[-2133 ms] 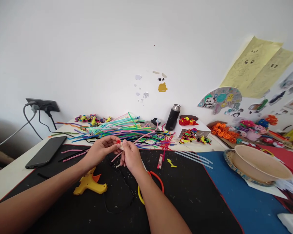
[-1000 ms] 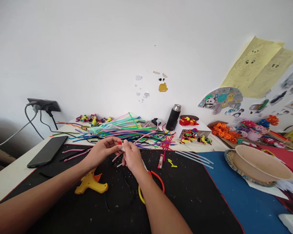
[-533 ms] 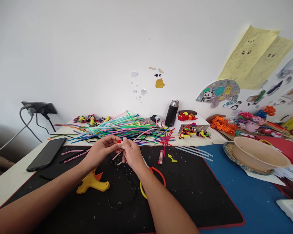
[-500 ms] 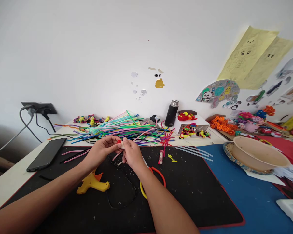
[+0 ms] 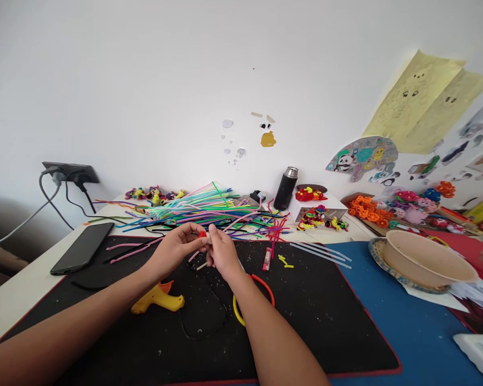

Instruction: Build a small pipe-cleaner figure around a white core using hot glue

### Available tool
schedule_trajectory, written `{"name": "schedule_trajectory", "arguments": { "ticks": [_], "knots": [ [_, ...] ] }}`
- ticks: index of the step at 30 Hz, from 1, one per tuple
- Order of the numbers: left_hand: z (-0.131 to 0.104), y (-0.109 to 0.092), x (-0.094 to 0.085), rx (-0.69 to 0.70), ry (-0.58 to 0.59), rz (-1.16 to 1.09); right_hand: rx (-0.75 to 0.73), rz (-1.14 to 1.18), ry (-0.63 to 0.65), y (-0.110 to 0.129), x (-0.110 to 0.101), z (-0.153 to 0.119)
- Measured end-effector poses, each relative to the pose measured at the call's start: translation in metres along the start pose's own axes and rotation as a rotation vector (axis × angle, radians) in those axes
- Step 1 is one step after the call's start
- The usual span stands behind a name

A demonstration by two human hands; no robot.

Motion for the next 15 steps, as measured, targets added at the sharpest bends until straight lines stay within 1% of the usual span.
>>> {"name": "schedule_trajectory", "arguments": {
  "ticks": [3, 10, 15],
  "knots": [
    [0.0007, 0.0006, 0.0002, 0.0, 0.001, -0.005, -0.002, -0.005, -0.01, 0.0009, -0.0007, 0.0002],
    [0.0008, -0.0024, 0.0057, 0.005, 0.044, -0.046, 0.006, 0.002, -0.013, 0.0003, -0.0028, -0.0002],
    [0.0009, -0.0009, 0.0024, -0.009, -0.001, -0.082, 0.002, 0.003, -0.012, 0.0007, -0.003, 0.0005]
  ]
}}
Point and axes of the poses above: each hand's wrist, its own z-axis towards the middle knuckle, its own x-axis out of the palm, y = z × x, the point moved 10 cm from there along z, towards the middle knuckle, and after that the axes turned 1 degree about z, right-handed, at the moved point
